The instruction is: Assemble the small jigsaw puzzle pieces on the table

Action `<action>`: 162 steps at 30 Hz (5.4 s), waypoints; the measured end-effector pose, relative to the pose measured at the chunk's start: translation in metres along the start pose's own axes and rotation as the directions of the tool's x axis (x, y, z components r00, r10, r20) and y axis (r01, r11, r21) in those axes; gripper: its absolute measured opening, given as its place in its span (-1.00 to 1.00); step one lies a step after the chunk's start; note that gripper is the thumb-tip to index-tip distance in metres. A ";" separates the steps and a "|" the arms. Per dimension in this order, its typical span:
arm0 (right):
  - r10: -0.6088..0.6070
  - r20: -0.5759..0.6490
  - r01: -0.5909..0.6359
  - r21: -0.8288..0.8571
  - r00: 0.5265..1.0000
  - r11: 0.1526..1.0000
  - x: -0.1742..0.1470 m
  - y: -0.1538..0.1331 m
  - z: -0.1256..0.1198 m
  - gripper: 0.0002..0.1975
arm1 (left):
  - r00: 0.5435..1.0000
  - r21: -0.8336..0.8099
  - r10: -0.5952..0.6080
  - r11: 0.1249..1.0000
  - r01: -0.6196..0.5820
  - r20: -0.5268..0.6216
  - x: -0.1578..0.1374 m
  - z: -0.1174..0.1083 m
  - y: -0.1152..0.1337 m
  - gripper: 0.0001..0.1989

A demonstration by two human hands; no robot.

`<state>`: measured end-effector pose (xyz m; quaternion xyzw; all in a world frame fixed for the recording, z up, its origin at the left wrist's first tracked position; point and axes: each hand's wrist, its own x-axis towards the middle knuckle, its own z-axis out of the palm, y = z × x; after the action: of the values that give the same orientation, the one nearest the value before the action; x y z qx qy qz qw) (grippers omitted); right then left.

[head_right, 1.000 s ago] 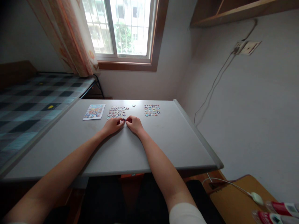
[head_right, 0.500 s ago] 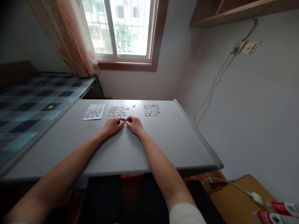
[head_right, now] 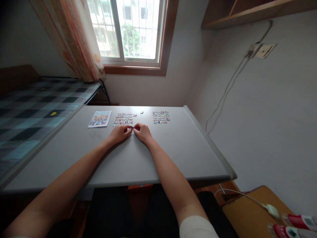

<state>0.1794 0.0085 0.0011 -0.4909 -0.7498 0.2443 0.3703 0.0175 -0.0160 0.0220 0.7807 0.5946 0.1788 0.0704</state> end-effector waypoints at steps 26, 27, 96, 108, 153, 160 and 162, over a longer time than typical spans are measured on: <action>-0.016 -0.023 0.017 0.045 1.000 0.999 0.001 0.000 -0.001 -0.91 | 1.000 0.047 0.017 0.999 -0.016 -0.004 0.001 0.003 -0.003 -0.60; -0.018 -0.024 0.020 0.054 1.000 0.998 0.001 0.000 -0.001 -0.91 | 1.000 0.049 0.013 0.999 -0.013 -0.005 0.001 0.003 -0.003 -0.60; -0.025 -0.027 0.027 0.110 0.999 0.994 0.001 0.000 0.001 -0.91 | 1.000 0.001 0.006 1.000 -0.006 -0.026 0.001 0.003 -0.003 -0.64; -0.020 -0.017 0.022 0.104 1.000 0.994 0.000 -0.001 0.000 -0.91 | 1.000 0.027 -0.004 1.000 0.004 -0.005 0.000 0.002 -0.001 -0.65; -0.019 -0.019 0.021 0.073 1.000 0.997 0.000 -0.001 0.000 -0.90 | 0.999 0.006 0.034 0.999 -0.034 -0.033 0.001 0.005 -0.005 -0.67; -0.020 -0.015 0.021 0.065 1.000 0.998 0.000 0.000 0.000 -0.90 | 0.999 0.003 0.031 1.000 -0.031 -0.022 0.001 0.004 -0.004 -0.67; -0.024 -0.015 0.025 0.057 1.000 0.998 0.001 0.000 -0.001 -0.91 | 0.999 0.009 0.034 0.999 -0.034 -0.018 0.001 0.004 -0.005 -0.66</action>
<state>0.1796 0.0089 0.0017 -0.4727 -0.7457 0.2575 0.3926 0.0152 -0.0129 0.0166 0.7894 0.5826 0.1843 0.0585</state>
